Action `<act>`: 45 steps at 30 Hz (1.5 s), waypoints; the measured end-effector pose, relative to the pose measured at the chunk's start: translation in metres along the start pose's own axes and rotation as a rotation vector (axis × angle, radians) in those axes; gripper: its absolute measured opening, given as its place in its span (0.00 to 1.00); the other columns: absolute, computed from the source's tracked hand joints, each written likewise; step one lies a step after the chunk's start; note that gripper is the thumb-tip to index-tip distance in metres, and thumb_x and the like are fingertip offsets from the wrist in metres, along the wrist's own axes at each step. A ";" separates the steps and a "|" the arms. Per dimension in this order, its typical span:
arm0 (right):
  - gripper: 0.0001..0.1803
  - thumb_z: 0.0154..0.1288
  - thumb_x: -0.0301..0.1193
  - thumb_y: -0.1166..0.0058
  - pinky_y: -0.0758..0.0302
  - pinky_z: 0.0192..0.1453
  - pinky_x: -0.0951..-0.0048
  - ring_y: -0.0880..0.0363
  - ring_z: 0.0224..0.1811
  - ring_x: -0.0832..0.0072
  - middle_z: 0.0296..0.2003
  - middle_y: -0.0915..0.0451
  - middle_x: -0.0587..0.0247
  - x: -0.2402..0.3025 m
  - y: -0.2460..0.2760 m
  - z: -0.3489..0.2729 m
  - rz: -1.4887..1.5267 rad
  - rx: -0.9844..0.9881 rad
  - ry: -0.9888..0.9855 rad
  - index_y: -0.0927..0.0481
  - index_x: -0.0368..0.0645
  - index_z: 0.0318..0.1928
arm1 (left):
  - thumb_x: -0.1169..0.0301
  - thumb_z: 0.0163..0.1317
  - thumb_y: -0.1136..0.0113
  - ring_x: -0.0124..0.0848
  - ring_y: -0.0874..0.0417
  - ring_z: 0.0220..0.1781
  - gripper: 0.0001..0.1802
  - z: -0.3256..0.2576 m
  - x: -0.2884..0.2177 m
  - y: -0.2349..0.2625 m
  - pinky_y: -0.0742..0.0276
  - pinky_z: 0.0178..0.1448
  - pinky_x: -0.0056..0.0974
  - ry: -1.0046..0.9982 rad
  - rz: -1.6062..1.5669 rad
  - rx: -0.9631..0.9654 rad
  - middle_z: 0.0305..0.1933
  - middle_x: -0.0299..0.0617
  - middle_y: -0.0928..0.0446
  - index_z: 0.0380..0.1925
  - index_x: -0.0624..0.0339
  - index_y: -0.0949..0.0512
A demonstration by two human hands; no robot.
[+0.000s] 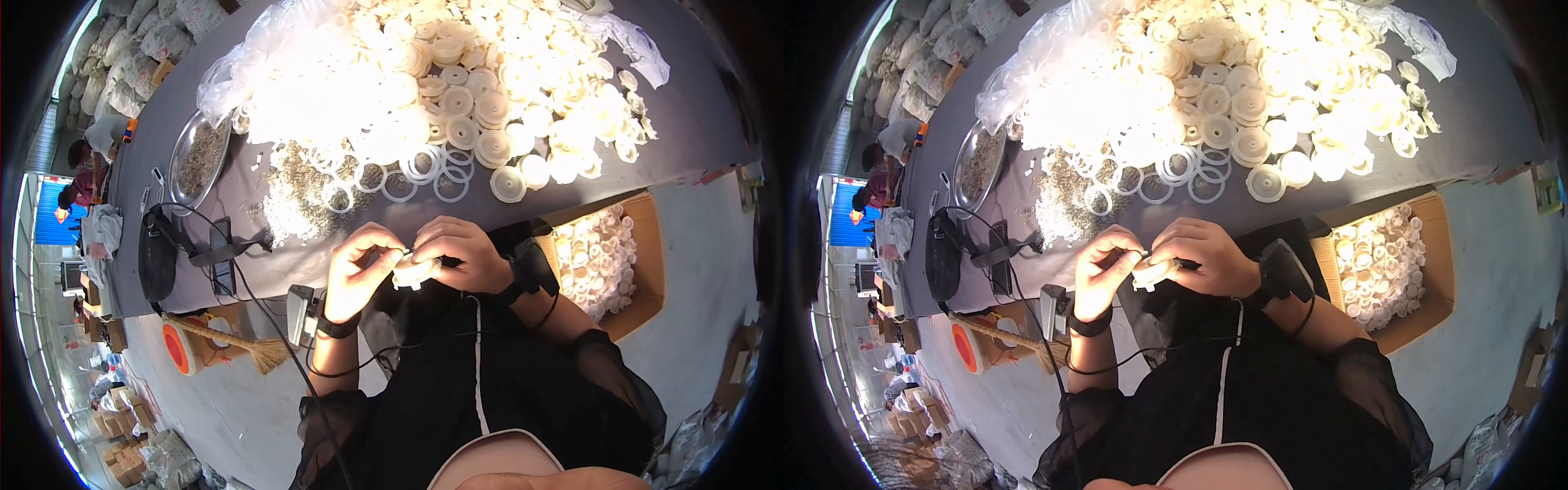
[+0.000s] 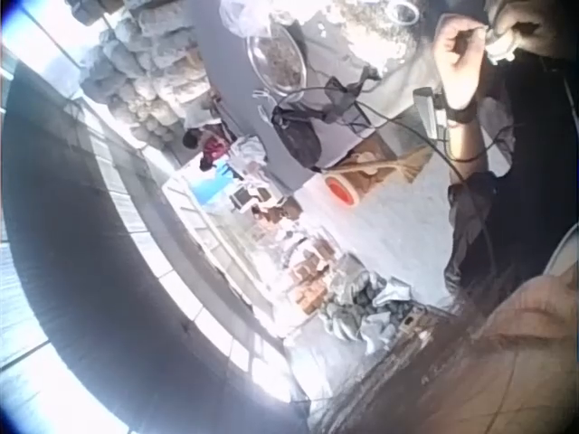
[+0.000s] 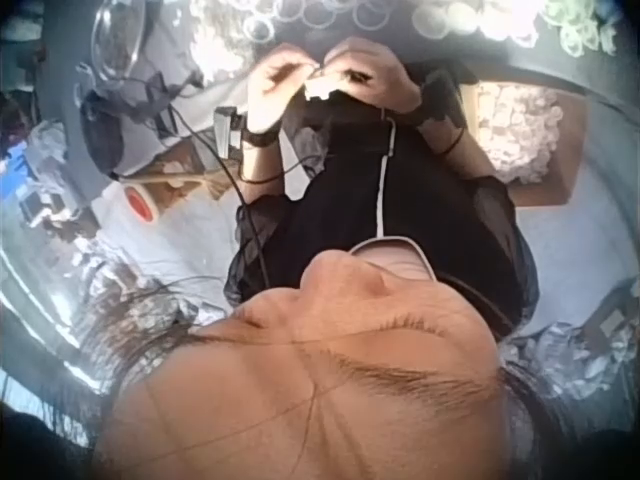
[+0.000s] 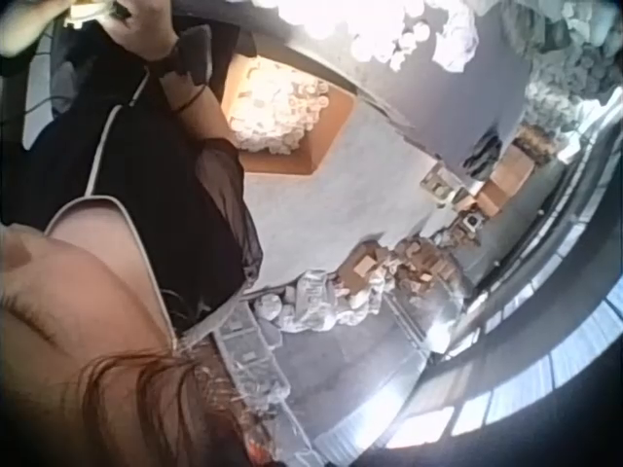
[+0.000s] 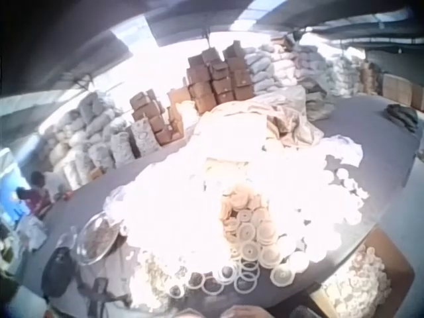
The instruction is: The person assembles small white plastic rings and white components by hand at a production table.
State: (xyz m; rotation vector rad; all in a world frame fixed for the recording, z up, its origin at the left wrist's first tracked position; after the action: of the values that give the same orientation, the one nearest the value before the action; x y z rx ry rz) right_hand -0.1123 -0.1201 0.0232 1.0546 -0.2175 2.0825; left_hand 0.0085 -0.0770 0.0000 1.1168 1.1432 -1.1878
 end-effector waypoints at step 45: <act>0.12 0.42 0.23 0.39 0.27 0.43 0.67 0.24 0.38 0.66 0.35 0.24 0.65 0.015 0.018 -0.005 -0.190 -0.098 0.096 0.24 0.44 0.31 | 0.74 0.35 0.29 0.32 0.23 0.37 0.21 -0.011 -0.047 -0.028 0.36 0.51 0.41 -0.395 0.501 0.011 0.36 0.37 0.23 0.35 0.58 0.21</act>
State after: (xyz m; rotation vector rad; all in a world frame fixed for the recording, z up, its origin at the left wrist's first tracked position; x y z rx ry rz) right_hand -0.1336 -0.1216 0.0346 0.8800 -0.1634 1.9259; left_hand -0.0215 -0.0633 0.0454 1.0368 0.5133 -0.9584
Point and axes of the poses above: each hand's wrist, its own z-axis towards the middle knuckle, its own y-axis out of the back of the hand, x = y × z, the point moved 9 cm from there along z, towards the middle knuckle
